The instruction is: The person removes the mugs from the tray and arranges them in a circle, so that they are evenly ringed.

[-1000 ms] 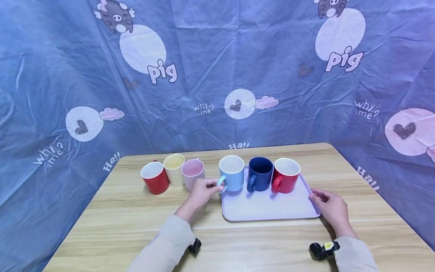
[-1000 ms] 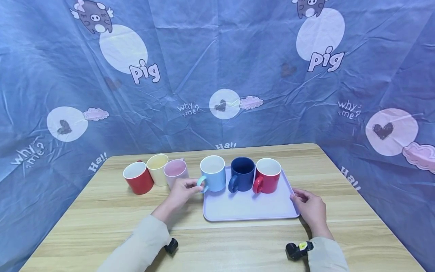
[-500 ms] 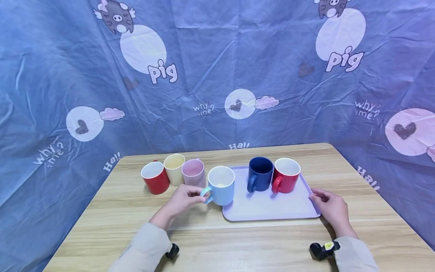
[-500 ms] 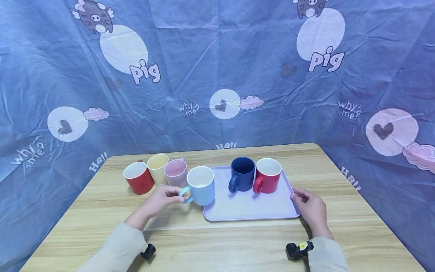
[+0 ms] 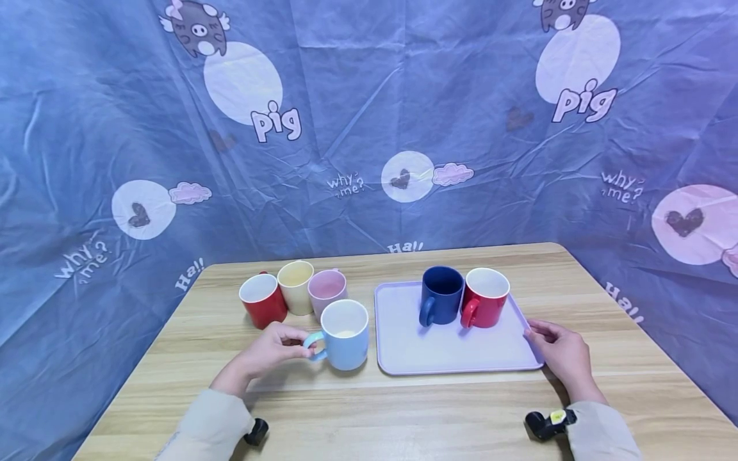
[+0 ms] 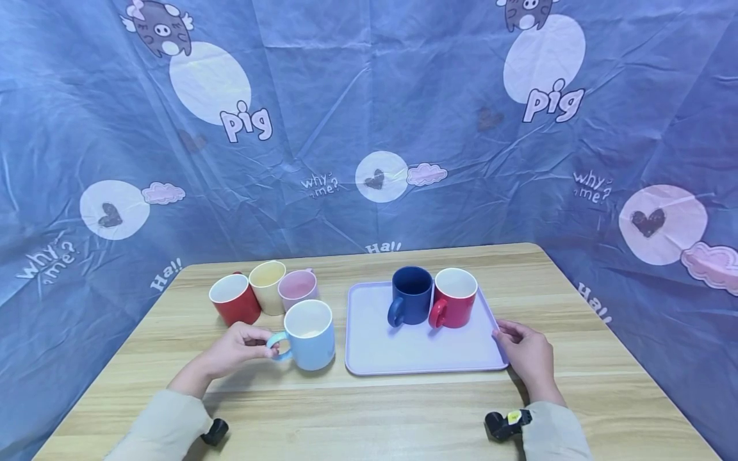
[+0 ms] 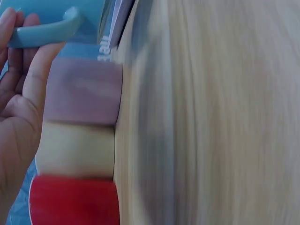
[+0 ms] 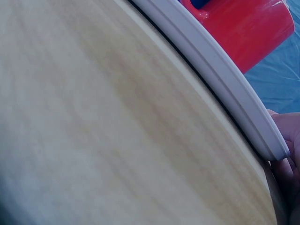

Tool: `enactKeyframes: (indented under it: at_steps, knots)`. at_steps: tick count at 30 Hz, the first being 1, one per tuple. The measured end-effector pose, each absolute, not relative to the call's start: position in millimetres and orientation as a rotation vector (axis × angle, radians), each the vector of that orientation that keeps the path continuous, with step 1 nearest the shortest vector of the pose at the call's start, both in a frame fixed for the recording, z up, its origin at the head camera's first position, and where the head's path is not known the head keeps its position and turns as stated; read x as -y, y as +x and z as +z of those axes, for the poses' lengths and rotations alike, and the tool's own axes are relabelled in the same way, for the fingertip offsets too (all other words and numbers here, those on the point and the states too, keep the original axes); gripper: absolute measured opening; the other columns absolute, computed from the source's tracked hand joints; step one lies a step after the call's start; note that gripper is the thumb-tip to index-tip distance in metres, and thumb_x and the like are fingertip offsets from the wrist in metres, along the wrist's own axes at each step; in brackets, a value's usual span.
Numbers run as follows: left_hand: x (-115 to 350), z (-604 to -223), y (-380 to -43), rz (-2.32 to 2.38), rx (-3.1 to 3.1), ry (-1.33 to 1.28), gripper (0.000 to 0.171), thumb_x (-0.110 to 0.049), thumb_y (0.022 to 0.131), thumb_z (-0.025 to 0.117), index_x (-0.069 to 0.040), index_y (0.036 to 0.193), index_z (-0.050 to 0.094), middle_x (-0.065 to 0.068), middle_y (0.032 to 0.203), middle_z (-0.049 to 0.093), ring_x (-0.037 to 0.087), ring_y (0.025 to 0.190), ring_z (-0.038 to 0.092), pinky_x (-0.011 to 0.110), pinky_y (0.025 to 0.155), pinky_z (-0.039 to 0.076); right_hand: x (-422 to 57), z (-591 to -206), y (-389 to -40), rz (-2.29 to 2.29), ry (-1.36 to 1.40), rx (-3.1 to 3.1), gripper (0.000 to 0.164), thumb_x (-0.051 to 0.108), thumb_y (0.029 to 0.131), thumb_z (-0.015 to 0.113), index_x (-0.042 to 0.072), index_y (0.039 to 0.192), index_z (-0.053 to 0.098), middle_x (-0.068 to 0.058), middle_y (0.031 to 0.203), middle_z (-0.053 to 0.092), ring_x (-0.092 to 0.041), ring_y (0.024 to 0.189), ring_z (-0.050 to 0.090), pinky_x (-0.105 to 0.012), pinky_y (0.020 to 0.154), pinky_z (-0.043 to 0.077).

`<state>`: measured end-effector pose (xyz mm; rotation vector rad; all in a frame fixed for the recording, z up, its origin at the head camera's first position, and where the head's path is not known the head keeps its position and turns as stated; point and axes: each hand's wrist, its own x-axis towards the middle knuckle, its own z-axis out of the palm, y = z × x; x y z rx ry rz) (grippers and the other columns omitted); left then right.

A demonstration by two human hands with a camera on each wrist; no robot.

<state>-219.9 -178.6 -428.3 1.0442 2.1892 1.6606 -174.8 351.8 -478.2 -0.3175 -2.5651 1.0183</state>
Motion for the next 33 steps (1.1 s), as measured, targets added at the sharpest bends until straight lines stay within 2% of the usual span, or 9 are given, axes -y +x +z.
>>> enactKeyframes:
  at_steps: [4, 13, 19, 25, 33]
  knots:
    - [195.3, -428.8, -219.9, 1.67, -2.151, 1.088, 0.015, 0.005, 0.083, 0.068, 0.016, 0.093, 0.063, 0.0, 0.084, 0.068, 0.005, 0.075, 0.059, 0.022, 0.069, 0.052, -351.8, -478.4, -174.4, 1.022, -0.327, 2.566, 0.038, 0.027, 0.089, 0.067, -0.004, 0.112, 0.067, -0.016, 0.094, 0.07, -0.023, 0.083, 0.064, -0.022, 0.064, 0.042]
    - [231.4, -429.6, -216.5, 1.67, -2.118, 1.021, 0.015, 0.005, 0.086, 0.064, 0.016, 0.097, 0.061, -0.004, 0.088, 0.068, 0.006, 0.08, 0.062, 0.024, 0.075, 0.053, -352.2, -478.3, -174.6, 1.021, -0.33, 2.57, 0.037, 0.026, 0.089, 0.067, -0.003, 0.113, 0.067, -0.016, 0.094, 0.071, -0.017, 0.08, 0.063, -0.021, 0.063, 0.042]
    - [251.3, -429.8, -213.1, 1.677, -2.173, 0.961, 0.013, 0.006, 0.087, 0.062, 0.006, 0.099, 0.067, -0.006, 0.089, 0.068, 0.005, 0.082, 0.062, 0.023, 0.076, 0.053, -351.7, -477.7, -174.4, 1.021, -0.316, 2.564, 0.038, 0.027, 0.089, 0.068, -0.003, 0.112, 0.067, -0.016, 0.094, 0.071, -0.016, 0.08, 0.063, -0.019, 0.062, 0.042]
    - [273.9, -429.1, -210.8, 1.667, -2.226, 0.884, 0.016, 0.004, 0.089, 0.06, 0.012, 0.101, 0.064, -0.006, 0.091, 0.069, 0.005, 0.085, 0.063, 0.022, 0.078, 0.051, -351.8, -479.0, -175.3, 0.999, -0.299, 2.556, 0.036, 0.025, 0.089, 0.068, -0.003, 0.112, 0.068, -0.016, 0.093, 0.071, -0.016, 0.079, 0.063, -0.019, 0.062, 0.042]
    - [302.3, -434.7, -209.6, 1.716, -2.234, 0.848, 0.022, 0.009, 0.091, 0.054, 0.002, 0.106, 0.069, 0.003, 0.098, 0.07, 0.006, 0.091, 0.063, 0.02, 0.08, 0.05, -351.7, -479.5, -175.4, 0.995, -0.305, 2.56, 0.036, 0.025, 0.089, 0.068, -0.003, 0.112, 0.068, -0.016, 0.093, 0.071, -0.019, 0.08, 0.064, -0.019, 0.061, 0.042]
